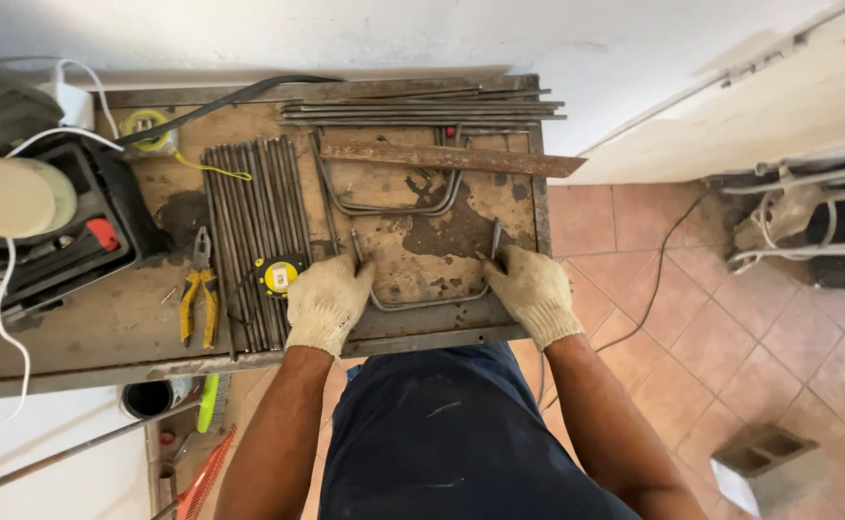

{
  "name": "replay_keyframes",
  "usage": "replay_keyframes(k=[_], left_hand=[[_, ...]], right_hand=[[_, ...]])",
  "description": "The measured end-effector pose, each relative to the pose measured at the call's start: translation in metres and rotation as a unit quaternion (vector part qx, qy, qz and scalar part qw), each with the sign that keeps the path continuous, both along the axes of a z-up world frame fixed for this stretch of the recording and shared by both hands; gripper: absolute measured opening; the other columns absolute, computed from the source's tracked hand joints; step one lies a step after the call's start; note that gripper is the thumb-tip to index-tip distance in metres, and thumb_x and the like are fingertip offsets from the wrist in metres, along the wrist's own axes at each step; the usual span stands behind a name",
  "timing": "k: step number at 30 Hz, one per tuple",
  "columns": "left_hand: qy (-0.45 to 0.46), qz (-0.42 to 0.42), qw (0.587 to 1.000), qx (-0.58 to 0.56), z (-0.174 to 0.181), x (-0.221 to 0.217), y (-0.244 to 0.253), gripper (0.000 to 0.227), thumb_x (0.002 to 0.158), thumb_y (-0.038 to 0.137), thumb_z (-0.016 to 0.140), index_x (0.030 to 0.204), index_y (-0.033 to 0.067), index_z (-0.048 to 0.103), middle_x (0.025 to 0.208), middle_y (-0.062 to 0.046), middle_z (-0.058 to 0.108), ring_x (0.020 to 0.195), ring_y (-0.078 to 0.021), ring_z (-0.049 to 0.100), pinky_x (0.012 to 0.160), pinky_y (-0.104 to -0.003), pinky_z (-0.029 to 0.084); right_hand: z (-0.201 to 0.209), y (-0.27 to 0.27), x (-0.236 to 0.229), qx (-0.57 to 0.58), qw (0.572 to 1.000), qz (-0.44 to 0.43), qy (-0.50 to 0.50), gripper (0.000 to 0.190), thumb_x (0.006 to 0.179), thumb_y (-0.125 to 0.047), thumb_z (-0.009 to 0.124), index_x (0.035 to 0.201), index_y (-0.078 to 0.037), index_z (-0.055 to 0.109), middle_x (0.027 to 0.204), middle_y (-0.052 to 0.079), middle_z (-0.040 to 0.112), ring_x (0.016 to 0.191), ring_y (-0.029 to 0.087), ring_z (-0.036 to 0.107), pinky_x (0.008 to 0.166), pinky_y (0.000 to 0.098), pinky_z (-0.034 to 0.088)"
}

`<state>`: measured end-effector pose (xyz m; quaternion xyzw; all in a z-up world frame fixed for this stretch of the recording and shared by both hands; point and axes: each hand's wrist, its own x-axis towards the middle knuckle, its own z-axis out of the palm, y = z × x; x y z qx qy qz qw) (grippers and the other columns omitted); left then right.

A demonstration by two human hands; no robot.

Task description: Bending metal rods into shapes using a manual jig on a workbench

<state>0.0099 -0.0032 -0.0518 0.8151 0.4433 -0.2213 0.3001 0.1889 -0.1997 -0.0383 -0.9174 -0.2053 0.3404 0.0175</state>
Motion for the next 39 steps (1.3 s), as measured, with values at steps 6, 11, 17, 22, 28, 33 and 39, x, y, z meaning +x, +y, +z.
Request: replay_keyframes(k=[6, 11, 17, 22, 28, 33, 39], left_hand=[[0.001, 0.01, 1.0, -0.014, 0.019, 0.004, -0.004, 0.054, 0.096, 0.054, 0.05, 0.101, 0.0064, 0.076, 0.102, -0.023, 0.077, 0.109, -0.043, 0.072, 0.09, -0.053, 0.056], [-0.003, 0.014, 1.0, -0.007, 0.008, -0.001, -0.004, 0.051, 0.096, 0.055, 0.051, 0.1, 0.0094, 0.076, 0.1, -0.02, 0.078, 0.107, -0.0411, 0.073, 0.089, -0.051, 0.057], [-0.009, 0.01, 1.0, -0.007, 0.006, 0.0, -0.003, 0.051, 0.099, 0.052, 0.051, 0.102, 0.0067, 0.076, 0.1, -0.023, 0.077, 0.108, -0.0422, 0.073, 0.09, -0.052, 0.057], [-0.013, 0.004, 1.0, -0.004, 0.004, -0.002, 0.0, 0.052, 0.099, 0.056, 0.051, 0.1, 0.0099, 0.075, 0.1, -0.019, 0.078, 0.106, -0.0394, 0.073, 0.089, -0.05, 0.058], [0.013, -0.029, 0.999, -0.009, 0.008, 0.001, 0.002, 0.054, 0.099, 0.054, 0.049, 0.104, 0.0078, 0.076, 0.104, -0.02, 0.078, 0.11, -0.0394, 0.073, 0.092, -0.05, 0.057], [0.009, -0.037, 0.999, 0.007, 0.001, -0.001, 0.002, 0.05, 0.099, 0.051, 0.052, 0.103, 0.0082, 0.076, 0.103, -0.02, 0.078, 0.107, -0.0398, 0.073, 0.09, -0.051, 0.058], [0.018, -0.03, 0.999, -0.017, 0.013, 0.005, 0.005, 0.056, 0.097, 0.055, 0.049, 0.103, 0.0077, 0.077, 0.106, -0.021, 0.077, 0.111, -0.0403, 0.072, 0.091, -0.053, 0.057]], right_hand=[[0.009, 0.003, -0.006, -0.022, 0.999, 0.023, -0.013, 0.054, 0.092, -0.061, 0.051, 0.106, -0.014, 0.074, 0.102, 0.016, 0.077, 0.109, 0.035, 0.071, 0.091, 0.0503, 0.058], [0.01, -0.003, -0.009, -0.01, 1.0, 0.019, -0.006, 0.052, 0.093, -0.059, 0.052, 0.104, -0.013, 0.074, 0.102, 0.016, 0.077, 0.109, 0.036, 0.071, 0.092, 0.0509, 0.058], [-0.008, -0.005, -0.006, -0.021, 1.0, 0.013, -0.004, 0.053, 0.092, -0.061, 0.052, 0.103, -0.014, 0.074, 0.103, 0.016, 0.077, 0.109, 0.036, 0.071, 0.091, 0.0506, 0.059], [-0.012, -0.005, -0.003, -0.026, 1.0, 0.01, -0.004, 0.051, 0.091, -0.061, 0.053, 0.101, -0.017, 0.076, 0.103, 0.015, 0.077, 0.109, 0.035, 0.071, 0.09, 0.0504, 0.059], [0.002, 0.0, -0.004, -0.001, 1.0, 0.005, 0.012, 0.05, 0.091, -0.057, 0.054, 0.1, -0.013, 0.076, 0.103, 0.018, 0.076, 0.111, 0.038, 0.07, 0.093, 0.0525, 0.057], [0.0, -0.002, -0.005, 0.007, 1.0, -0.003, 0.005, 0.055, 0.091, -0.063, 0.053, 0.097, -0.013, 0.076, 0.1, 0.017, 0.077, 0.108, 0.039, 0.07, 0.092, 0.0529, 0.058], [-0.008, -0.008, -0.002, 0.005, 1.0, -0.004, 0.0, 0.051, 0.09, -0.063, 0.053, 0.098, -0.018, 0.075, 0.1, 0.012, 0.077, 0.109, 0.033, 0.071, 0.093, 0.0486, 0.059]])
